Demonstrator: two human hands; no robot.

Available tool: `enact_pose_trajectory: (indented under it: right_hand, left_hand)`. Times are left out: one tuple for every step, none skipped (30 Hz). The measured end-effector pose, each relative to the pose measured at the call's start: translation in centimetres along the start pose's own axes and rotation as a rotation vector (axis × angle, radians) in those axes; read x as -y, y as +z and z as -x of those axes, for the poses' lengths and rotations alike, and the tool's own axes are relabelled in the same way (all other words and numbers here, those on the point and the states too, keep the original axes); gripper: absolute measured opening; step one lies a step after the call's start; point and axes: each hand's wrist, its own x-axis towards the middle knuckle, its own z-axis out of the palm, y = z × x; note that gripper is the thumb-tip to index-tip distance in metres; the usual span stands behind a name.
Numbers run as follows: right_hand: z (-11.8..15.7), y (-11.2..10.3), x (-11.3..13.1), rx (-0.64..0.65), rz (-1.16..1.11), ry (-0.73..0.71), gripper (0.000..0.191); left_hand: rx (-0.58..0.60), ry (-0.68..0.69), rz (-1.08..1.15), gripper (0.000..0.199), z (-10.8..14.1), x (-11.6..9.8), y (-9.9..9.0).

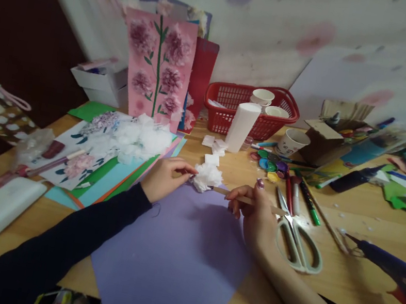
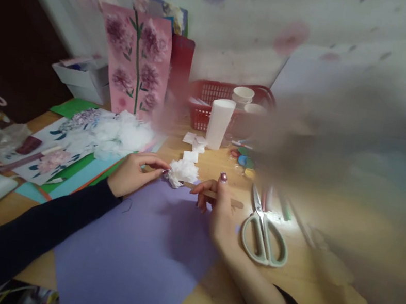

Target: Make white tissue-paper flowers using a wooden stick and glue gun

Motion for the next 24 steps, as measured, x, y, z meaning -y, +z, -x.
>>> enact_pose_trajectory:
  right_hand:
    - [0.0,0.0,0.0,-0.001,0.003,0.000,0.064]
    - [0.1,0.0,0.1,-0.002,0.003,0.003,0.065]
    - [0.1,0.0,0.1,-0.005,0.001,0.007,0.066]
    - [0.1,0.0,0.1,-0.007,-0.004,0.011,0.068]
    - [0.1,0.0,0.1,-0.009,-0.009,0.013,0.069]
    - [0.1,0.0,0.1,-0.009,-0.014,0.014,0.070]
    - [0.1,0.1,0.1,-0.006,-0.015,0.009,0.071]
    - [0.1,0.1,0.1,0.000,-0.007,0.000,0.071]
    - [0.2,0.1,0.1,0.004,0.009,-0.018,0.071]
    - [0.2,0.2,0.1,0.010,0.034,-0.042,0.070]
    - [0.3,0.2,0.2,0.017,0.066,-0.071,0.067]
    - [0.3,0.3,0.2,0.028,0.102,-0.100,0.062]
    - [0.4,0.4,0.2,0.042,0.136,-0.130,0.056]
    - [0.4,0.5,0.2,0.057,0.166,-0.159,0.050]
    - [0.4,0.6,0.2,0.069,0.199,-0.188,0.044]
    - [0.3,0.7,0.2,0.079,0.239,-0.213,0.041]
    - [0.2,0.8,0.2,0.082,0.287,-0.236,0.040]
    - [0.1,0.9,0.1,0.083,0.341,-0.254,0.040]
    - [0.0,1.0,0.0,0.083,0.397,-0.266,0.041]
    - [-0.1,1.0,-0.1,0.083,0.444,-0.274,0.042]
    - [-0.3,1.2,-0.3,0.085,0.477,-0.281,0.042]
    - [-0.4,1.3,-0.4,0.087,0.495,-0.287,0.041]
    - [-0.5,1.4,-0.5,0.087,0.502,-0.291,0.040]
    - [-0.6,1.5,-0.6,0.087,0.506,-0.294,0.040]
  left_hand:
    - [0.009,0.020,-0.021,0.015,-0.2,0.0,0.1]
    - [0.020,0.032,-0.032,0.015,-0.3,0.0,0.1]
    - [0.028,0.038,-0.038,0.015,-0.4,0.1,0.2]
    - [0.035,0.040,-0.042,0.015,-0.5,0.1,0.3]
    - [0.043,0.041,-0.044,0.016,-0.6,0.2,0.4]
    - [0.047,0.042,-0.046,0.016,-0.7,0.3,0.4]
    - [0.047,0.045,-0.047,0.016,-0.8,0.4,0.5]
    - [0.044,0.048,-0.051,0.016,-0.8,0.4,0.6]
    - [0.040,0.053,-0.057,0.016,-0.9,0.5,0.6]
    - [0.035,0.060,-0.065,0.016,-0.9,0.5,0.7]
    - [0.030,0.069,-0.074,0.016,-0.9,0.5,0.7]
    - [0.026,0.078,-0.086,0.015,-0.9,0.6,0.8]
    - [0.023,0.086,-0.098,0.015,-0.9,0.6,0.8]
    - [0.021,0.095,-0.110,0.015,-0.9,0.6,0.8]
    - [0.018,0.101,-0.120,0.015,-0.9,0.6,0.9]
    - [0.014,0.103,-0.128,0.016,-0.9,0.6,0.9]
    - [0.010,0.103,-0.131,0.016,-0.9,0.7,0.9]
    - [0.007,0.101,-0.131,0.015,-0.9,0.7,0.9]
    - [0.003,0.096,-0.129,0.015,-0.9,0.6,0.9]
    - [-0.002,0.088,-0.126,0.015,-0.9,0.6,0.9]
    - [-0.005,0.078,-0.124,0.015,-0.9,0.6,0.9]
    - [-0.009,0.067,-0.122,0.015,-0.9,0.6,0.9]
    - [-0.013,0.055,-0.120,0.015,-0.8,0.6,0.9]
    - [-0.016,0.045,-0.116,0.016,-0.8,0.5,0.8]
